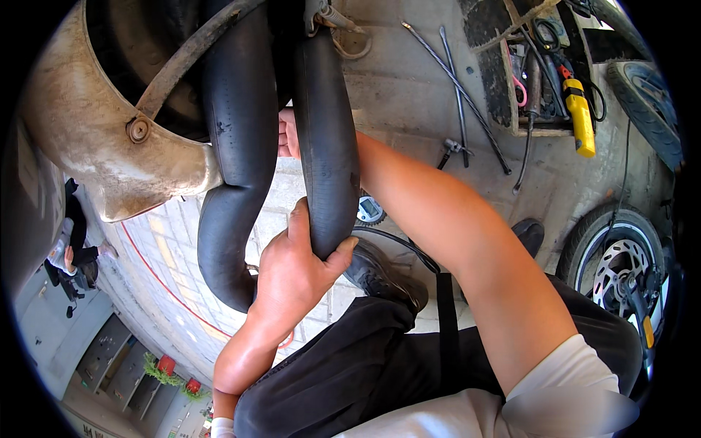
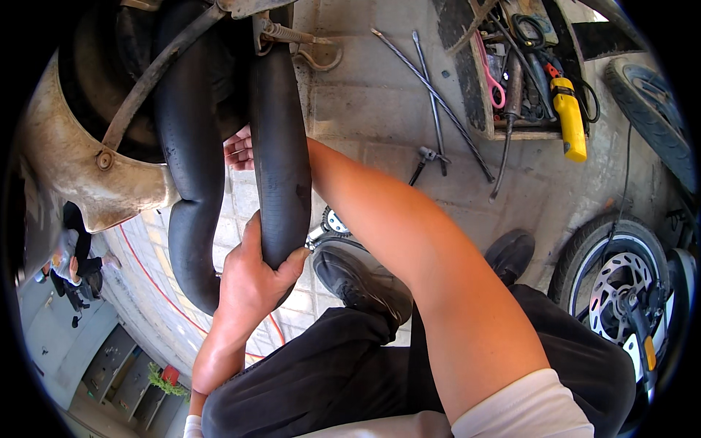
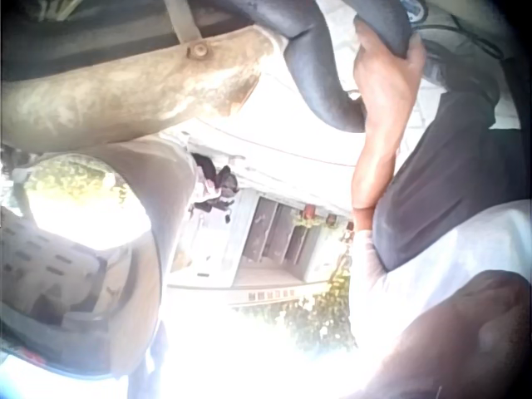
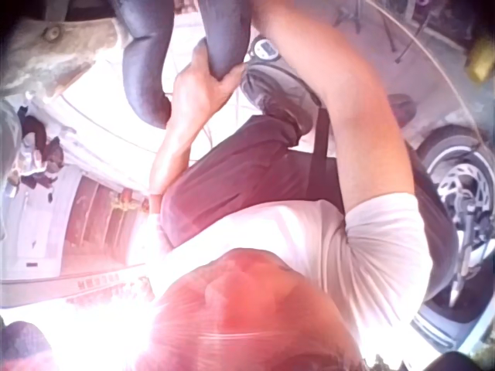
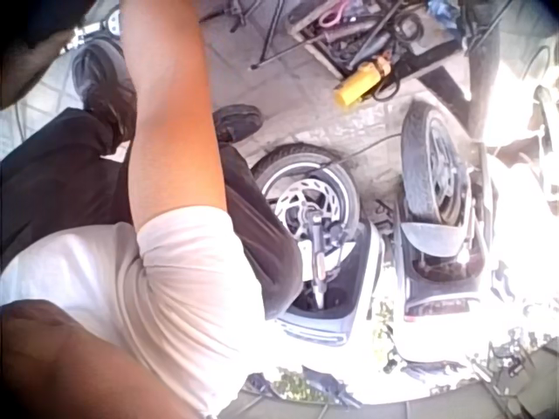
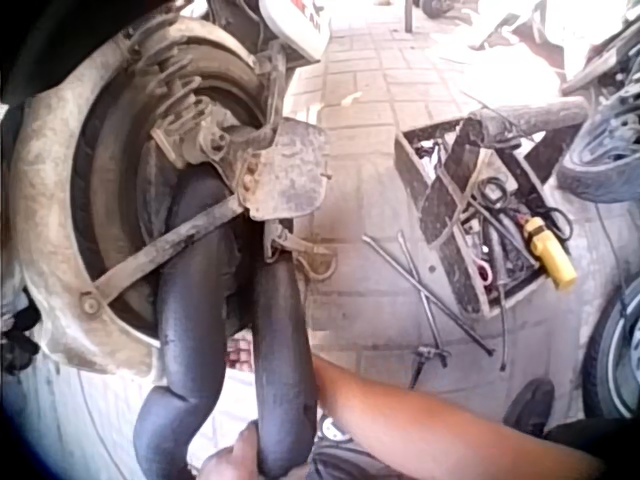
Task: The person removes a motorcycle tire from the rim using a tire iron and then inspects the inner tube for damage. They use a pressure gauge to inflate the tube and locate a puncture by feeling for escaping air.
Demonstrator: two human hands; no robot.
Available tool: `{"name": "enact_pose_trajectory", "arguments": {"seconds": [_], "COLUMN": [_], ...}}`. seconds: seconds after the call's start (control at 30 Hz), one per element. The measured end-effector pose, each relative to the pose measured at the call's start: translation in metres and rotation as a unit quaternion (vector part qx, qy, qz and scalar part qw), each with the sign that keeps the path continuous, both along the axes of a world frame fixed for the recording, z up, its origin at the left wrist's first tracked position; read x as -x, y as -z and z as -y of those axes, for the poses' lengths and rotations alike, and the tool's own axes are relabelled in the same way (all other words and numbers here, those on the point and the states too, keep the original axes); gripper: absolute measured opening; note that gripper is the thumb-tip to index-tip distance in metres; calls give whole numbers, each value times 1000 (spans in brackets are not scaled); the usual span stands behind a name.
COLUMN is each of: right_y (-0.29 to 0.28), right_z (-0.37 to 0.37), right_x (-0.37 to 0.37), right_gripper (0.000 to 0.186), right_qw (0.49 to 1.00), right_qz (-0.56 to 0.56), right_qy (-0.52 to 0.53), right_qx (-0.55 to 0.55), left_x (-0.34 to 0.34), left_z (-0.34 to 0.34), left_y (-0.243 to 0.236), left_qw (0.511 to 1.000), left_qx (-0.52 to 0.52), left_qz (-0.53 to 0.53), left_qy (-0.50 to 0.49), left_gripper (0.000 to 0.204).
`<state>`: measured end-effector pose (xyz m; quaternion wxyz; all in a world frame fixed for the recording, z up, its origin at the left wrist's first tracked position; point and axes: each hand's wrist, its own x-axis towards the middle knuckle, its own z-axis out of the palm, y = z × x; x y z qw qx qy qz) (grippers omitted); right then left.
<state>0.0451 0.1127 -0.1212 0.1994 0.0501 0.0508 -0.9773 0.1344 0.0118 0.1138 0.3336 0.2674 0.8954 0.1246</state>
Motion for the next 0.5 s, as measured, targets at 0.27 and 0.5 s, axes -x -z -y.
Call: {"name": "enact_pose_trajectory", "arguments": {"seconds": [0.27, 0.5], "right_y": [0, -40], "right_z": [-56, -114], "right_x": [-77, -127], "right_gripper": [28, 29], "right_qw": [992, 875], "right_qz": [117, 378], "right_qy": [23, 246], "right_qx": [30, -176], "left_x": [-22, 1], "left_z": [-4, 32], "left_y": [0, -6], "left_qw": [980, 944], "left_qx": [-166, -196], "left_qz": [102, -247], "left_qy": [50, -92], "left_gripper": [72, 84]}}
